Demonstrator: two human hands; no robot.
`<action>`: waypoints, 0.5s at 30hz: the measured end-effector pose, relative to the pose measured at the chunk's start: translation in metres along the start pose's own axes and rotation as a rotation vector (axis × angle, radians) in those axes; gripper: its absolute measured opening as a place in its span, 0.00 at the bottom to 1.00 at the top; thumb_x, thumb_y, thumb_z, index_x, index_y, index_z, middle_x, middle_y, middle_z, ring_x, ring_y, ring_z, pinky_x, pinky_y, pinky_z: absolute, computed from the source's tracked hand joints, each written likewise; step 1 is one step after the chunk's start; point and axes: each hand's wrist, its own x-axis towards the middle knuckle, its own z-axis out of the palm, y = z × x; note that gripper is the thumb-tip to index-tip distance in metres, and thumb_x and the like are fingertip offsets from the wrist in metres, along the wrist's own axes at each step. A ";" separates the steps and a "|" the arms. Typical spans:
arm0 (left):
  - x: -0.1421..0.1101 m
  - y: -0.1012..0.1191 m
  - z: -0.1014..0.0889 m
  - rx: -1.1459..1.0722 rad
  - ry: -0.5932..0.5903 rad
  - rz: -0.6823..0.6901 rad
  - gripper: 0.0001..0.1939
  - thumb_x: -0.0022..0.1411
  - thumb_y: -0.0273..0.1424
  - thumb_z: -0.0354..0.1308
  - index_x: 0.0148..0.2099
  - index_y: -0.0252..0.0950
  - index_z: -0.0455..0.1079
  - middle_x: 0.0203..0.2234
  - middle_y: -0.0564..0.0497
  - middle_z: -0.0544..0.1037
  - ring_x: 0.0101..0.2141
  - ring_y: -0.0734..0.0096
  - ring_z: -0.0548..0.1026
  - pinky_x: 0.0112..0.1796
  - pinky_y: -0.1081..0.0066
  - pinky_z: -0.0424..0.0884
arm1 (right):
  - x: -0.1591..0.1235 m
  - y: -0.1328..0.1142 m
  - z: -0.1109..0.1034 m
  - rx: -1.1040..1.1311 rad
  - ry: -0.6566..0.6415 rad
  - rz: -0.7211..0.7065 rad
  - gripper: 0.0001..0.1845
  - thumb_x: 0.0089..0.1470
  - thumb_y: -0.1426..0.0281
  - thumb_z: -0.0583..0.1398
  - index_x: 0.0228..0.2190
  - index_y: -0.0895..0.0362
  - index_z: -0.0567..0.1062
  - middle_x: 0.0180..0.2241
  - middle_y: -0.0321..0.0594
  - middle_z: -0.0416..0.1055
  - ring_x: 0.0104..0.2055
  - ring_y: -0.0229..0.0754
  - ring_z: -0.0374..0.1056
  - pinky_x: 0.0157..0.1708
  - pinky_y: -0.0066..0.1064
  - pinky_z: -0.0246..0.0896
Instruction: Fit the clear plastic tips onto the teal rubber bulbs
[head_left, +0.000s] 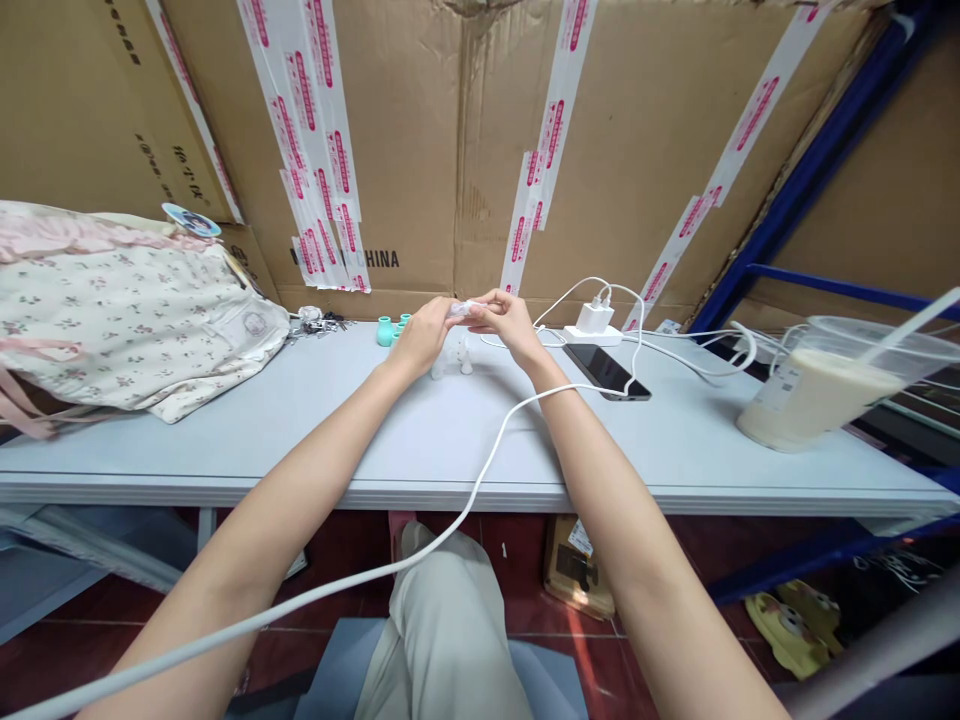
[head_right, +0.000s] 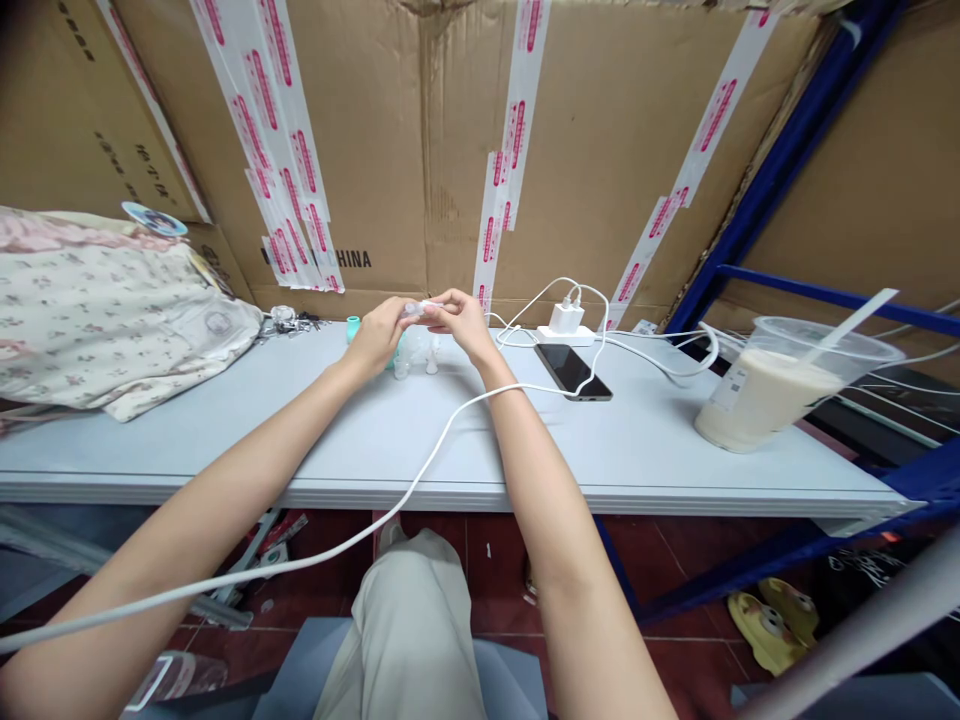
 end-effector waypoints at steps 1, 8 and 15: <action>0.000 0.001 0.000 0.017 0.005 0.002 0.15 0.67 0.33 0.43 0.48 0.32 0.66 0.41 0.44 0.74 0.43 0.63 0.71 0.44 0.66 0.66 | 0.000 0.000 0.000 0.011 0.013 -0.008 0.25 0.36 0.52 0.68 0.29 0.57 0.71 0.33 0.40 0.77 0.36 0.41 0.75 0.39 0.34 0.72; -0.004 0.010 0.000 0.151 -0.028 0.064 0.16 0.68 0.35 0.40 0.46 0.32 0.65 0.38 0.43 0.72 0.39 0.62 0.71 0.39 0.67 0.66 | -0.006 -0.015 -0.011 0.052 -0.052 0.041 0.25 0.25 0.57 0.73 0.23 0.60 0.74 0.25 0.40 0.76 0.30 0.41 0.75 0.38 0.36 0.73; -0.006 0.014 0.002 0.247 -0.053 0.120 0.18 0.69 0.36 0.37 0.46 0.32 0.64 0.37 0.43 0.71 0.39 0.61 0.71 0.39 0.66 0.65 | -0.007 -0.023 -0.018 0.019 -0.109 0.064 0.24 0.23 0.60 0.74 0.20 0.61 0.72 0.24 0.42 0.76 0.27 0.41 0.75 0.35 0.35 0.74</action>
